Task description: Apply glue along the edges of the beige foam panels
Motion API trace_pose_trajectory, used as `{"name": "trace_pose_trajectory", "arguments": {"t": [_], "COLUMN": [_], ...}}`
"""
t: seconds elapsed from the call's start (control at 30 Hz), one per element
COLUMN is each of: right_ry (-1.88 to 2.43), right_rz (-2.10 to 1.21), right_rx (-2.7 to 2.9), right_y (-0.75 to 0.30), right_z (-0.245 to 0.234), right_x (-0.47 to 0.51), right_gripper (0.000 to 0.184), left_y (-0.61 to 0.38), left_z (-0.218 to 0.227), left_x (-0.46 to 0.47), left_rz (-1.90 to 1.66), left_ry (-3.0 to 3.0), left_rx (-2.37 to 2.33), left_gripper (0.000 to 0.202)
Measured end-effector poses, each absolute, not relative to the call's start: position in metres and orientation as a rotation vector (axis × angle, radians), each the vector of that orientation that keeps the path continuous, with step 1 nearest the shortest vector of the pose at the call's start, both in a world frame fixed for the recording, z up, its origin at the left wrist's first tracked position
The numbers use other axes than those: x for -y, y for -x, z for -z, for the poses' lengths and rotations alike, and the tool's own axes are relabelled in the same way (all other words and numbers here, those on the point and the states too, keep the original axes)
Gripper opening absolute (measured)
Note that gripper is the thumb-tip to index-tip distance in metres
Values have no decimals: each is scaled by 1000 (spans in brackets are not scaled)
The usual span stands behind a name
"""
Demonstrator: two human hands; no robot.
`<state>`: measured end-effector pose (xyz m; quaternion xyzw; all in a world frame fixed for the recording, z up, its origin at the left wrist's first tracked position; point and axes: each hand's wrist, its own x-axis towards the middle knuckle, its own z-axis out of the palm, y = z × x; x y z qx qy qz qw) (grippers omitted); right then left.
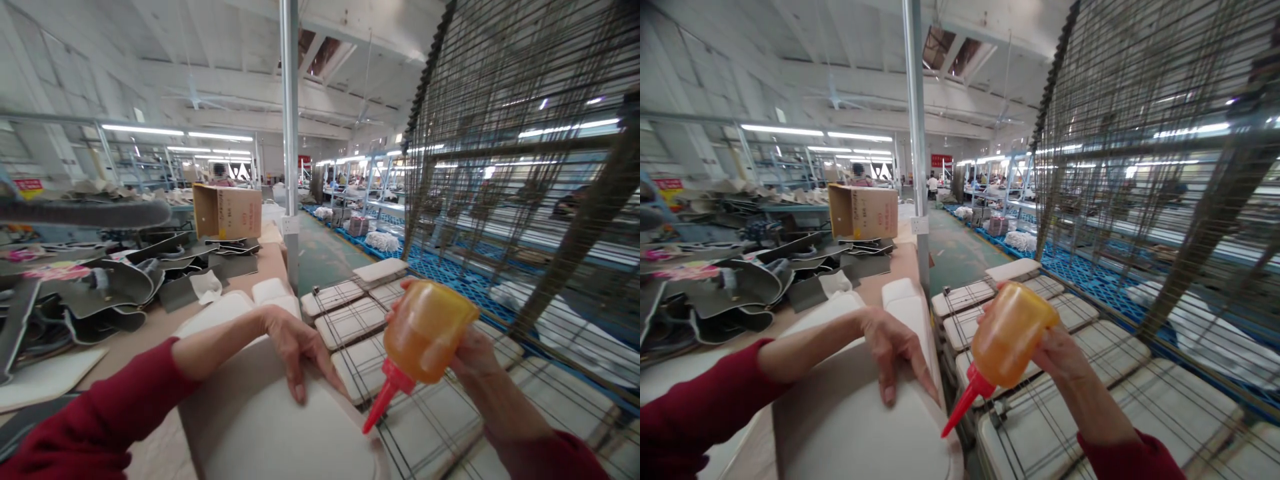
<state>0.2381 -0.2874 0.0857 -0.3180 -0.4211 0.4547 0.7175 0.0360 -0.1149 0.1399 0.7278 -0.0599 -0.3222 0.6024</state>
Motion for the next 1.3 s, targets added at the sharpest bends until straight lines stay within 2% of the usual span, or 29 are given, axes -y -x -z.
{"name": "trace_pose_trajectory", "arguments": {"t": [0.37, 0.6, 0.73, 1.03, 1.3], "right_ry": [625, 618, 601, 597, 770], "right_rz": [-1150, -1175, -1182, -1148, -906], "right_rx": [1024, 993, 982, 1012, 727], "right_y": [-244, -243, -242, -239, -216], "right_z": [-77, -75, -72, -73, -79], "right_x": [274, 272, 274, 279, 293], "right_gripper": [71, 70, 69, 67, 69], "left_y": [-40, -41, -38, -33, -19], "left_z": [-127, -124, -121, -87, -86], "left_x": [106, 104, 101, 81, 69], "left_rz": [878, 879, 891, 804, 762], "left_ry": [-1636, -1645, -1641, -1559, -1609], "left_rx": [223, 258, 254, 360, 276], "left_gripper": [75, 71, 77, 81, 81]}}
